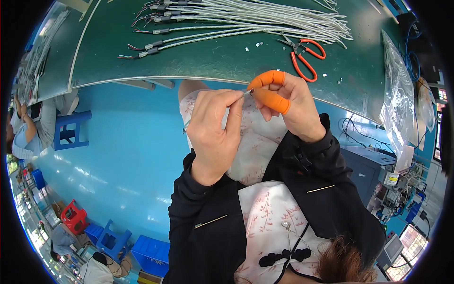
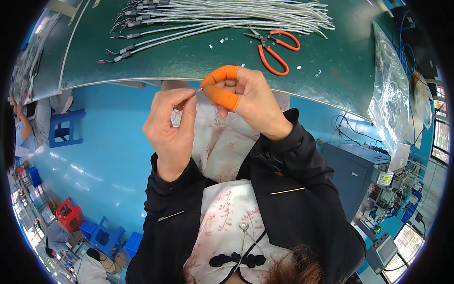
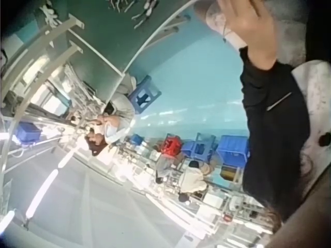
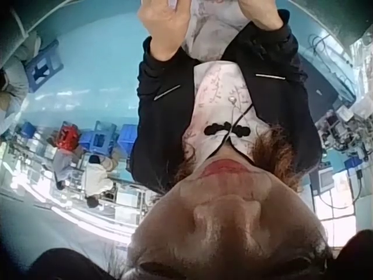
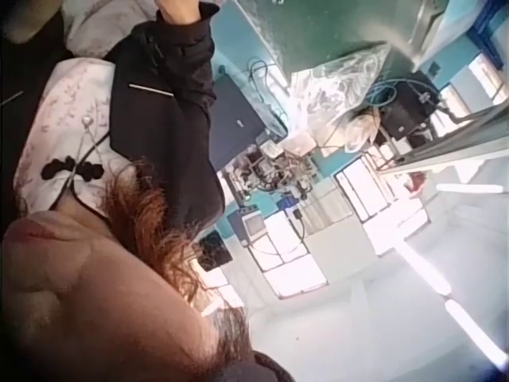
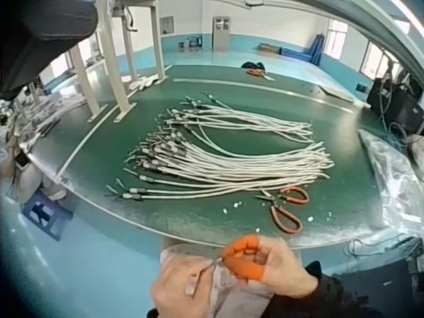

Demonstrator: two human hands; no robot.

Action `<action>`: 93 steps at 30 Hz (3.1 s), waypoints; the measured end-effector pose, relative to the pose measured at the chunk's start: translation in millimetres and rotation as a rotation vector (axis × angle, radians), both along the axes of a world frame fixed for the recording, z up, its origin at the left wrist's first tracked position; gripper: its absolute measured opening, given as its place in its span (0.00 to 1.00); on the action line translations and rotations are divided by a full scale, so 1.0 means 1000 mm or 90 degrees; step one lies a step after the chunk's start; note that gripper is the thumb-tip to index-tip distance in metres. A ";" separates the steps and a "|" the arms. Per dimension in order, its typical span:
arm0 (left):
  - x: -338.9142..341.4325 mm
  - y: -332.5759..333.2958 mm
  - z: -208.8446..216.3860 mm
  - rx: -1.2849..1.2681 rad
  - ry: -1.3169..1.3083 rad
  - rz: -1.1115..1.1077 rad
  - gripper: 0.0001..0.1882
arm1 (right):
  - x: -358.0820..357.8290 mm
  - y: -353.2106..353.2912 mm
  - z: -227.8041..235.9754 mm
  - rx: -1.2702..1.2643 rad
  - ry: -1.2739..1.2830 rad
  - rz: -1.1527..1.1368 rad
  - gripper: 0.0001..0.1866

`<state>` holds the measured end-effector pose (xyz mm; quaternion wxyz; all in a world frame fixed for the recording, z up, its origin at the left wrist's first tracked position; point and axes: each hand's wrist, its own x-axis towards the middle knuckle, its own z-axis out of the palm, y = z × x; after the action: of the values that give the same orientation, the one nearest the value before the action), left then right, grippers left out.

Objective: Strip insulation and process bundles of electrical wires using hand tools at a production workbench.

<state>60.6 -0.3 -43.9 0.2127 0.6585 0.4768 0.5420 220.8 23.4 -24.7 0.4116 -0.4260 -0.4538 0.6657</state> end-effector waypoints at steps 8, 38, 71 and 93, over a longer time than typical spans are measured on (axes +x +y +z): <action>0.008 0.005 -0.009 0.170 0.137 0.064 0.11 | -0.008 -0.002 -0.007 0.001 0.036 -0.061 0.09; 0.004 0.000 -0.005 -0.287 -0.337 -0.053 0.08 | -0.010 0.002 0.003 -0.019 0.032 -0.067 0.09; 0.023 0.019 0.027 -0.536 -0.710 -0.295 0.07 | 0.112 0.049 0.009 0.583 -0.924 -0.218 0.15; 0.038 0.034 0.035 -0.521 -0.643 -0.320 0.07 | 0.079 0.037 0.045 0.304 -0.312 -0.044 0.10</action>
<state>98.9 33.8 -8.9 0.7585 0.2835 0.3183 0.4930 300.2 60.7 20.3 0.4010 -0.4802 -0.6671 0.4044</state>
